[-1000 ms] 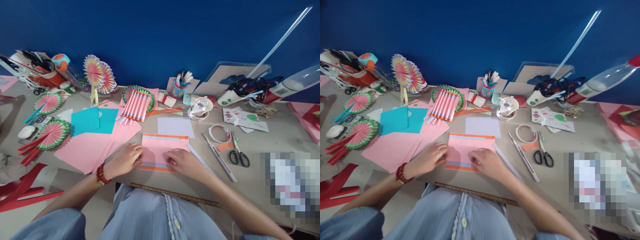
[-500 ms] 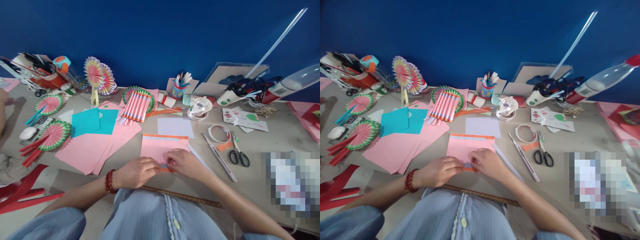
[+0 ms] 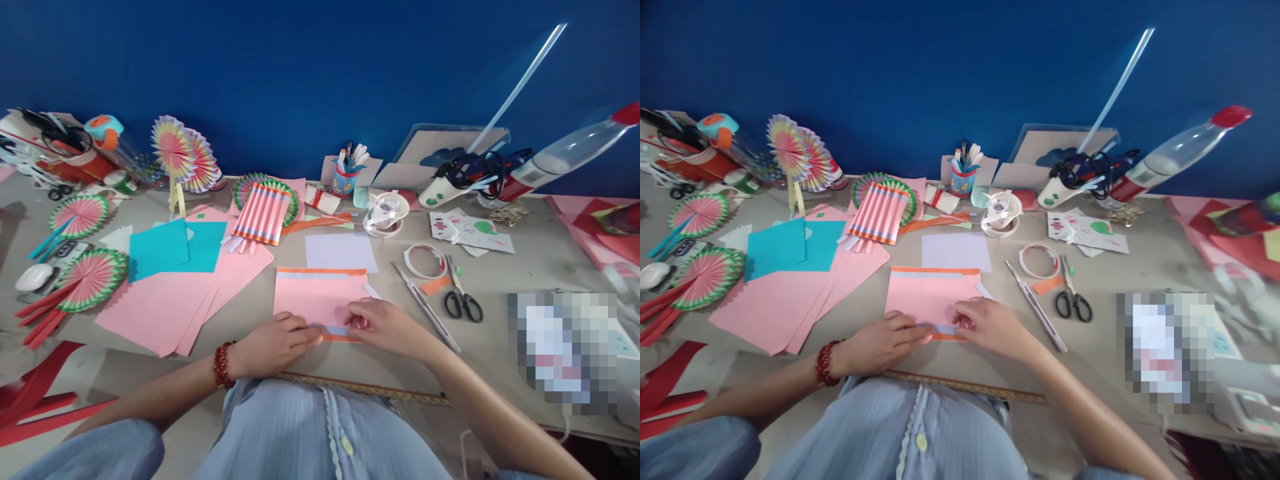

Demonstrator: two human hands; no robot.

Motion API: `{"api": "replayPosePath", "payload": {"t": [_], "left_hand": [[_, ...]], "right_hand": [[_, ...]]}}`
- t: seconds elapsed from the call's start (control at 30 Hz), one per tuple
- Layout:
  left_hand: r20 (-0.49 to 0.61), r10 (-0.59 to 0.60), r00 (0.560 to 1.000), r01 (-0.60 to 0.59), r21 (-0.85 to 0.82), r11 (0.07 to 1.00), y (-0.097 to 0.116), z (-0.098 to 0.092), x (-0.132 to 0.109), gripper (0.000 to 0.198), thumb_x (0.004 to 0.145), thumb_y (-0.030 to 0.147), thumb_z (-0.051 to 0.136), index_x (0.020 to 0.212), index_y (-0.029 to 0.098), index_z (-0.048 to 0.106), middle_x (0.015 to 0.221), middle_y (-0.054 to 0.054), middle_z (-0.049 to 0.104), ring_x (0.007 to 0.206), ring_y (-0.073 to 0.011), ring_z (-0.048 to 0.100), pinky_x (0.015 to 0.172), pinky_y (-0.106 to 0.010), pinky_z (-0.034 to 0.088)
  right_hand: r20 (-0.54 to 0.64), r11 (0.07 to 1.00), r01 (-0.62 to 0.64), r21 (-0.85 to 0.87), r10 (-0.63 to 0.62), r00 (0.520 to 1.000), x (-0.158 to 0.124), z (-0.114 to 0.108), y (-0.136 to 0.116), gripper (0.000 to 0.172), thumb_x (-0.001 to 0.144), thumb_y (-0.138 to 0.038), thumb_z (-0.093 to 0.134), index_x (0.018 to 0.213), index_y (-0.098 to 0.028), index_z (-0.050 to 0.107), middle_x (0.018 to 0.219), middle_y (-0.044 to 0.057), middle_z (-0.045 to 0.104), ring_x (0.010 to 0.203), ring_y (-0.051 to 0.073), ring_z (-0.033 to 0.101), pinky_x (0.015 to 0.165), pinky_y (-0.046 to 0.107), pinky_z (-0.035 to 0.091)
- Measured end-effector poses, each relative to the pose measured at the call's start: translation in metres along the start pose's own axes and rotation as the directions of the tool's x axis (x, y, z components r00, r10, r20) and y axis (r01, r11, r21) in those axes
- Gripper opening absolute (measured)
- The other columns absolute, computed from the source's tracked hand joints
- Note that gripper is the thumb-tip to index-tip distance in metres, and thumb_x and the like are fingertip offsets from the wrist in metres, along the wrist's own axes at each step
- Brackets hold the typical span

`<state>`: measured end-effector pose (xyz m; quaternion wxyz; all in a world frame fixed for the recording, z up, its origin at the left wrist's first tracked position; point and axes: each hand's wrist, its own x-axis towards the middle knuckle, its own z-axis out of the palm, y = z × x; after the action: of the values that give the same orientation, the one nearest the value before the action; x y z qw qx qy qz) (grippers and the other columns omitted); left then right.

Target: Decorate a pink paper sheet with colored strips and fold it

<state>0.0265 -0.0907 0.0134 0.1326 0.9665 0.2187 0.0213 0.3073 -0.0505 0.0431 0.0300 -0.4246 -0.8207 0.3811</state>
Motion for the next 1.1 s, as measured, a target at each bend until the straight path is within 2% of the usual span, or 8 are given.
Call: {"api": "replayPosePath", "payload": {"t": [0.3, 0.5, 0.63, 0.73, 0.9, 0.97, 1.1], "left_hand": [[0.047, 0.03, 0.998, -0.032, 0.045, 0.998, -0.002, 0.002, 0.002, 0.033, 0.102, 0.02, 0.038, 0.133, 0.02, 0.052, 0.146, -0.005, 0.051, 0.114, -0.0203, 0.049, 0.097, -0.036, 0.034], [0.079, 0.028, 0.996, -0.031, 0.043, 0.999, 0.002, -0.005, 0.014, 0.048, 0.1, 0.047, 0.046, 0.143, 0.026, 0.043, 0.145, -0.006, 0.051, 0.111, -0.0238, 0.049, 0.086, -0.038, 0.037], [0.094, 0.071, 0.993, -0.077, 0.056, 0.995, 0.003, -0.009, 0.029, 0.06, 0.094, 0.057, 0.051, 0.144, 0.026, 0.043, 0.15, -0.005, 0.047, 0.104, -0.0238, 0.05, 0.079, -0.036, 0.038], [0.094, 0.113, 0.989, -0.117, 0.039, 0.992, 0.002, -0.009, 0.04, 0.065, 0.09, 0.062, 0.053, 0.144, 0.027, 0.043, 0.152, -0.004, 0.044, 0.102, -0.024, 0.052, 0.074, -0.036, 0.04], [0.086, 0.157, 0.984, -0.159, 0.014, 0.987, 0.002, -0.007, 0.048, 0.065, 0.092, 0.064, 0.047, 0.146, 0.027, 0.042, 0.155, -0.003, 0.039, 0.113, -0.0256, 0.052, 0.078, -0.037, 0.043], [0.08, 0.17, 0.982, -0.172, 0.009, 0.985, 0.001, -0.006, 0.048, 0.064, 0.094, 0.063, 0.042, 0.146, 0.025, 0.042, 0.156, -0.003, 0.037, 0.121, -0.0257, 0.049, 0.084, -0.037, 0.042], [0.047, 0.198, 0.979, -0.198, 0.001, 0.98, 0.0, -0.006, 0.047, 0.062, 0.096, 0.061, 0.04, 0.145, 0.024, 0.043, 0.156, -0.004, 0.037, 0.129, -0.0264, 0.047, 0.089, -0.038, 0.042]], "right_hand": [[-0.062, 1.0, -0.008, 0.007, 0.009, 0.998, -0.003, 0.006, 0.007, 0.013, 0.083, -0.014, 0.051, 0.086, -0.021, 0.061, 0.08, 0.0, 0.065, 0.074, 0.014, 0.057, 0.068, 0.024, 0.038], [-0.073, 1.0, 0.029, 0.012, -0.028, 0.997, -0.004, 0.004, 0.003, 0.017, 0.085, -0.014, 0.048, 0.088, -0.021, 0.064, 0.083, 0.001, 0.067, 0.076, 0.015, 0.058, 0.07, 0.025, 0.04], [-0.131, 0.998, -0.001, 0.067, 0.009, 0.991, -0.008, 0.004, 0.004, 0.02, 0.089, -0.018, 0.046, 0.093, -0.022, 0.065, 0.087, 0.002, 0.069, 0.078, 0.016, 0.061, 0.072, 0.026, 0.043], [-0.255, 0.996, -0.047, 0.072, 0.064, 0.965, -0.013, 0.002, 0.011, 0.019, 0.091, -0.022, 0.046, 0.095, -0.022, 0.064, 0.094, 0.004, 0.07, 0.084, 0.017, 0.062, 0.076, 0.028, 0.045], [-0.472, 0.972, -0.223, -0.074, 0.163, 0.866, -0.031, 0.0, 0.034, 0.018, 0.095, -0.03, 0.046, 0.094, -0.022, 0.062, 0.095, 0.006, 0.068, 0.088, 0.021, 0.062, 0.076, 0.031, 0.045], [-0.495, 0.954, -0.271, -0.125, 0.177, 0.851, -0.038, 0.001, 0.041, 0.017, 0.095, -0.032, 0.047, 0.097, -0.022, 0.06, 0.096, 0.007, 0.066, 0.09, 0.023, 0.061, 0.077, 0.032, 0.045], [-0.49, 0.929, -0.299, -0.216, 0.162, 0.857, -0.043, 0.008, 0.047, 0.015, 0.092, -0.033, 0.052, 0.099, -0.022, 0.059, 0.099, 0.008, 0.064, 0.096, 0.026, 0.058, 0.082, 0.036, 0.044]]}}
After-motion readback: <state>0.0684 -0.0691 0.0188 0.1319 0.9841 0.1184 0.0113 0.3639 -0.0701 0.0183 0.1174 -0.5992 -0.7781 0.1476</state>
